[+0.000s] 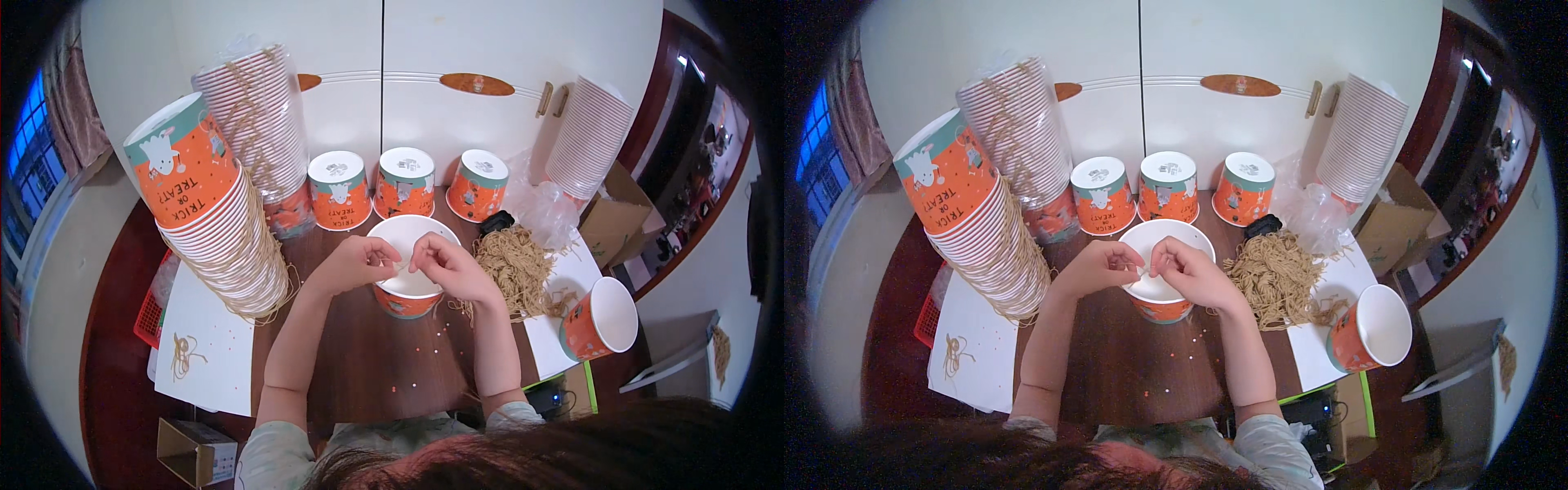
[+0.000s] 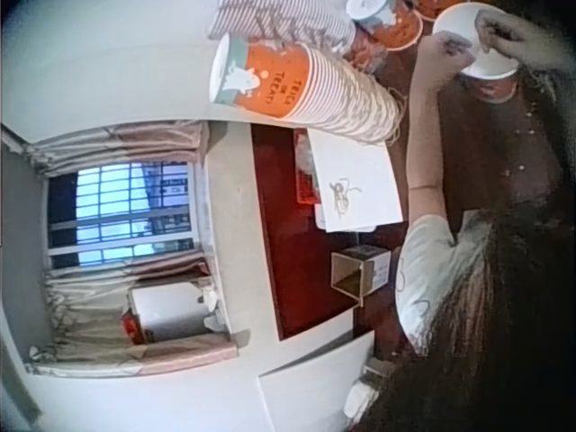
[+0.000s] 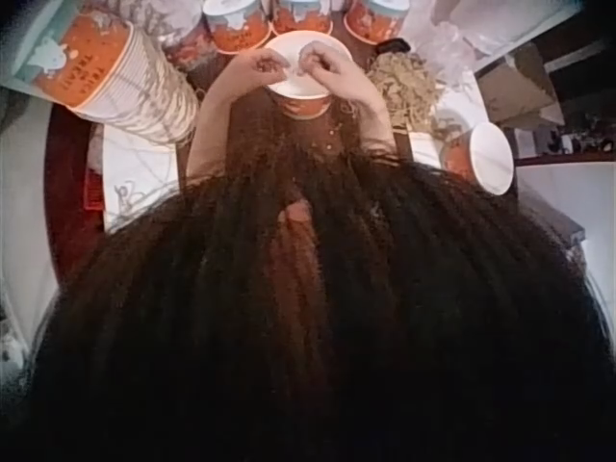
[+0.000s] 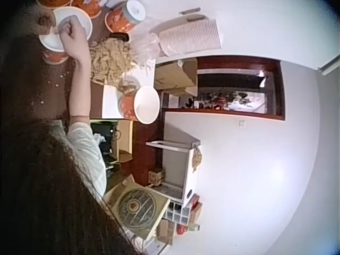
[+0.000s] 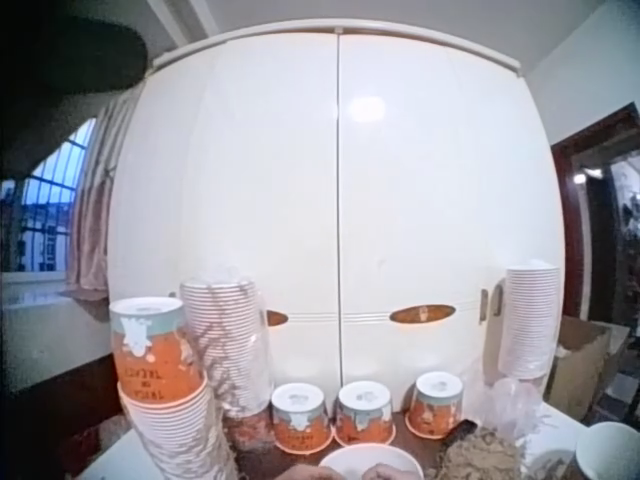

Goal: Attaching string handles to decorative paper buckets for packaging.

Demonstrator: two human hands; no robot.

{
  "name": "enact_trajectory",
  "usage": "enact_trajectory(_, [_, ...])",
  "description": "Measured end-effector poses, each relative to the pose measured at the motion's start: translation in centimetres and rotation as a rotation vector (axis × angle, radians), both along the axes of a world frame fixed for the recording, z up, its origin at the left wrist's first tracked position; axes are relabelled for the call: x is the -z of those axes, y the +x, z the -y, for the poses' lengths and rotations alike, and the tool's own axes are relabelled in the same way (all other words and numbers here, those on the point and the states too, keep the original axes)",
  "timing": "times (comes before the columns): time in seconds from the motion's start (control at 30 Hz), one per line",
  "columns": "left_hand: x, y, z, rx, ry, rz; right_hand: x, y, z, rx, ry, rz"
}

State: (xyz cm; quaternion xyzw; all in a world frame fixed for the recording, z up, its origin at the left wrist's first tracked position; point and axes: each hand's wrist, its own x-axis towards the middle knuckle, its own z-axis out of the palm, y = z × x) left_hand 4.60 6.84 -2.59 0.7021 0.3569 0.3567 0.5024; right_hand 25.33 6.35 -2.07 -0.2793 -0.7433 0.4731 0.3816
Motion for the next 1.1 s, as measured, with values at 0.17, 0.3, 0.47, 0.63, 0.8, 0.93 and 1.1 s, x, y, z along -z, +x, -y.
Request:
enact_trajectory(0.17, [-0.1, 0.3, 0.1, 0.005, 0.018, -0.075, 0.2, -0.1, -0.3, -0.020, 0.206, 0.024])
enact_trajectory(0.3, [0.0, -0.2, -0.1, 0.026, 0.029, -0.057, -0.1, -0.9, 0.3, 0.178, 0.476, 0.294])
enact_trajectory(0.47, [0.0, -0.5, -0.3, 0.093, -0.049, 0.032, 0.1, -1.4, 0.3, 0.163, 0.466, 0.360])
enact_trajectory(0.63, [0.6, -1.3, -0.9, 0.062, 0.005, -0.026, -0.4, -1.6, 0.7, 0.368, 0.407, 0.463])
enact_trajectory(0.8, [0.1, -1.5, -0.9, 0.077, -0.073, 0.006, -0.8, -1.6, 1.5, 0.216, 0.446, 0.392])
enact_trajectory(0.93, [-0.1, -1.6, -0.9, 0.069, -0.105, -0.014, -0.5, -3.2, 2.7, 0.097, 0.532, 0.484])
enact_trajectory(1.1, [0.6, -2.0, -1.0, 0.096, -0.019, -0.002, 0.5, -3.6, 2.0, 0.133, 0.588, 0.518])
